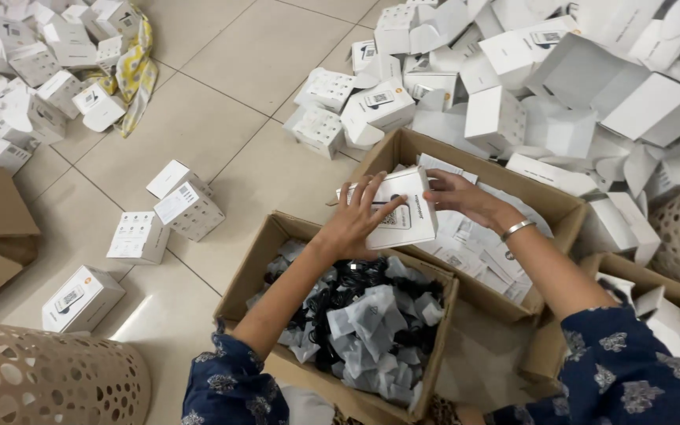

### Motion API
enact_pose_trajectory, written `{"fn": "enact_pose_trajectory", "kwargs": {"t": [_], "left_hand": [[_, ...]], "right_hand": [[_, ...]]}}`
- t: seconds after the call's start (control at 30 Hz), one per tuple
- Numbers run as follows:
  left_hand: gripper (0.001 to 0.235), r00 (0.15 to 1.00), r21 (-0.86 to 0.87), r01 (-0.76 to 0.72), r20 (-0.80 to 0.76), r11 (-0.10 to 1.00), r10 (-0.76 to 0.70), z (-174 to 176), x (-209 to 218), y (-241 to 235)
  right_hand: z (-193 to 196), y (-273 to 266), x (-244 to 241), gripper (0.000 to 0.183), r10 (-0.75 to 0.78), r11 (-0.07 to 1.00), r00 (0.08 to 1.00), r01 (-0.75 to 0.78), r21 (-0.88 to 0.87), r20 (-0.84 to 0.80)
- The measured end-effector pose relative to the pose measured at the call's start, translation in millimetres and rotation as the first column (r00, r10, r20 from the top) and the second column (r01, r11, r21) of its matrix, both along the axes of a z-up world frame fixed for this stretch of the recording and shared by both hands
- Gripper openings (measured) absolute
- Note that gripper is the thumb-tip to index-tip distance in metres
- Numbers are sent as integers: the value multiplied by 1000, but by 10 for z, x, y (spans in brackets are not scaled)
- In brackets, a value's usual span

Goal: The person packs small electronic network devices into white retail boxes and organizes them into larger shipping cartons.

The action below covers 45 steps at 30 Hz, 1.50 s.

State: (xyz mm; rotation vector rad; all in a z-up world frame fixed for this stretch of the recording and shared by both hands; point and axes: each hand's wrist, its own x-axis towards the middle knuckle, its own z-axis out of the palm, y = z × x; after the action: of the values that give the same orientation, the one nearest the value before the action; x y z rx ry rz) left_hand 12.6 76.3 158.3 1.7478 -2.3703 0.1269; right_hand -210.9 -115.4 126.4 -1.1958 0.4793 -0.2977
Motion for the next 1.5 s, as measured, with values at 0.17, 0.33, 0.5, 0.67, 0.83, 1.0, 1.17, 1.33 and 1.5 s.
{"fn": "enact_pose_trajectory", "kwargs": {"t": [0.17,0.33,0.5,0.67,0.83,1.0,1.17,1.33,1.5], "left_hand": [[137,1000,23,-17,19,1000,16,-95,-192,-131],[139,995,83,-93,31,992,91,-294,-281,-147],[146,983,204,-155,126,967,131,-496,-360,-77],[145,957,274,-218,248,937,150,-754,-287,-227],[129,974,223,-220,-9,950,228,-467,-616,-248],[60,739,0,-228,-651,974,173,-709,-381,-390],[45,238,180,-365,-930,913,279,-655,24,-470],[65,-236,379,-354,-921,855,310,-574,554,-482],[111,-560,640,-346,-728,687,396,-634,734,-310]], "right_hand": [[60,-55,-115,98,-147,927,948,32,-374,-283],[-121,-110,-107,94,-194,917,923,51,-396,-331],[-386,-36,-162,89,-247,914,863,57,-402,-440],[-653,-76,-161,67,-361,886,819,152,-439,-446],[-566,-241,-139,40,-232,968,915,252,19,-329],[549,296,-233,49,-32,982,990,6,189,135],[514,455,-137,59,88,967,996,-79,-241,24],[-140,768,-89,50,-13,393,845,-488,-780,-535],[-660,756,-53,65,-5,108,899,-435,-894,-438]]}}
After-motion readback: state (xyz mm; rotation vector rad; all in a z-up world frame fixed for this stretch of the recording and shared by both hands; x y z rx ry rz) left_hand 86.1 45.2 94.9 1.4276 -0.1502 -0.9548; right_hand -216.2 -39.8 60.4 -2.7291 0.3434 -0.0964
